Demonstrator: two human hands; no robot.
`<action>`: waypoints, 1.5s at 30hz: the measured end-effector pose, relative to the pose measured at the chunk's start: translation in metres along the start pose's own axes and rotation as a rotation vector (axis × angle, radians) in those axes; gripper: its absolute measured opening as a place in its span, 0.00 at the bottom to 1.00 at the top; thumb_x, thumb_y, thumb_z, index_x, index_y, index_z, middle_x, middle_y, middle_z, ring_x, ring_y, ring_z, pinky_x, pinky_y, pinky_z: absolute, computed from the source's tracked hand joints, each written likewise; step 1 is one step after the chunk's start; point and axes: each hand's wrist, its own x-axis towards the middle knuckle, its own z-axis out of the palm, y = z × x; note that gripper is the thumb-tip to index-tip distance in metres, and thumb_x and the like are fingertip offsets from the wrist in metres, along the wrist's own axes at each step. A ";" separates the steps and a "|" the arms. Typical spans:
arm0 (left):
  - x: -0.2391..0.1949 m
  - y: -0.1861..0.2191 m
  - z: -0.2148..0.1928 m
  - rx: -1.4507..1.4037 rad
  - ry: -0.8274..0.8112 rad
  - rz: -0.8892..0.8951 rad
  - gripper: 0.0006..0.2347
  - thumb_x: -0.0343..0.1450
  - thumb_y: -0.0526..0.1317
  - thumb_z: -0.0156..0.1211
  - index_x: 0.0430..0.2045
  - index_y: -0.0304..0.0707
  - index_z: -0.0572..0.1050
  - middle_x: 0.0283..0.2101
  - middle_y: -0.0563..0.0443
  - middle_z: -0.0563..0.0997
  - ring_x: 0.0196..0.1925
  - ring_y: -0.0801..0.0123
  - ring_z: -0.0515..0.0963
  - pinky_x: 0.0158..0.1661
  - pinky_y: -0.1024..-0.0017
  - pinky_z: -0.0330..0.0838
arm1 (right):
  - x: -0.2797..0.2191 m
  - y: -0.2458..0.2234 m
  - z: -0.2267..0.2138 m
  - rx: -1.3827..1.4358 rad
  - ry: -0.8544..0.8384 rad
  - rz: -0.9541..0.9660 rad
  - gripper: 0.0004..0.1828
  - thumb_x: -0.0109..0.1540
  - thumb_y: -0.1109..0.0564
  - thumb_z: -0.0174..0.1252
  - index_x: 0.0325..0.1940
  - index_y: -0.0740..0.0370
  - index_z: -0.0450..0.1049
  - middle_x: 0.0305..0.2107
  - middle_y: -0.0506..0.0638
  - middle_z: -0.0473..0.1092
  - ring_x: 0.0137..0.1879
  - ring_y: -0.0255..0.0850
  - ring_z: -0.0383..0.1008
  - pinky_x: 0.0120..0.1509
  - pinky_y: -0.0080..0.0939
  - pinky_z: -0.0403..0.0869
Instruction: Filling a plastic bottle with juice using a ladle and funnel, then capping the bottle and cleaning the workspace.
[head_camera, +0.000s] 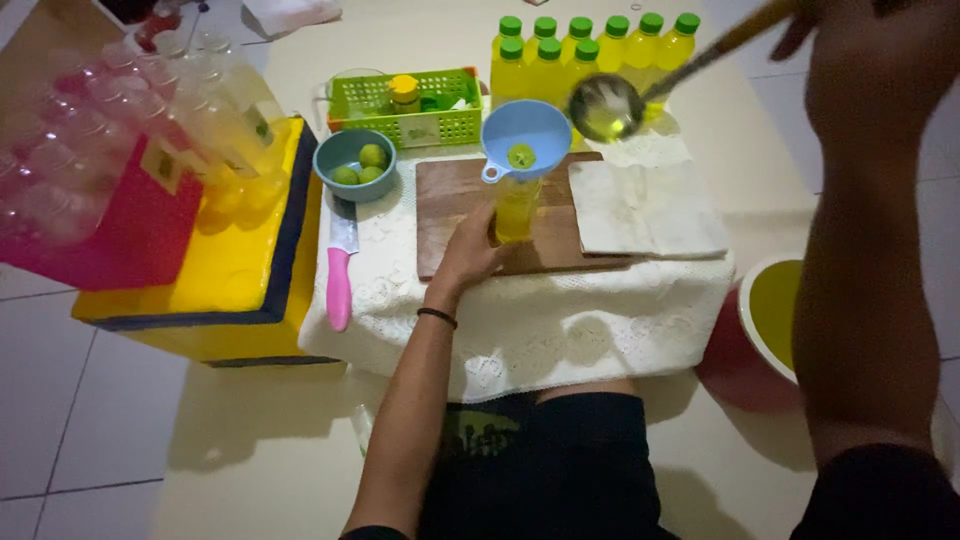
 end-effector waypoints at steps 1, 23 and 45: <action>0.000 0.001 -0.001 0.015 0.004 0.017 0.18 0.65 0.45 0.70 0.44 0.37 0.73 0.39 0.38 0.75 0.45 0.41 0.79 0.46 0.47 0.74 | 0.002 -0.007 0.007 -0.003 -0.004 -0.056 0.25 0.91 0.67 0.58 0.38 0.64 0.70 0.28 0.52 0.71 0.34 0.38 0.74 0.39 0.36 0.64; -0.004 0.025 -0.012 -0.292 -0.067 0.009 0.30 0.63 0.40 0.75 0.60 0.39 0.66 0.56 0.44 0.79 0.55 0.62 0.80 0.51 0.66 0.76 | -0.052 -0.119 0.041 0.178 0.037 -0.701 0.15 0.74 0.59 0.58 0.45 0.79 0.73 0.41 0.70 0.73 0.49 0.65 0.76 0.57 0.62 0.75; -0.186 0.248 -0.081 -0.751 0.342 0.458 0.17 0.75 0.44 0.64 0.56 0.48 0.68 0.44 0.45 0.79 0.31 0.68 0.74 0.35 0.70 0.73 | -0.080 -0.113 0.031 0.273 -0.053 -0.609 0.17 0.73 0.54 0.53 0.51 0.76 0.66 0.44 0.76 0.67 0.46 0.60 0.76 0.43 0.52 0.84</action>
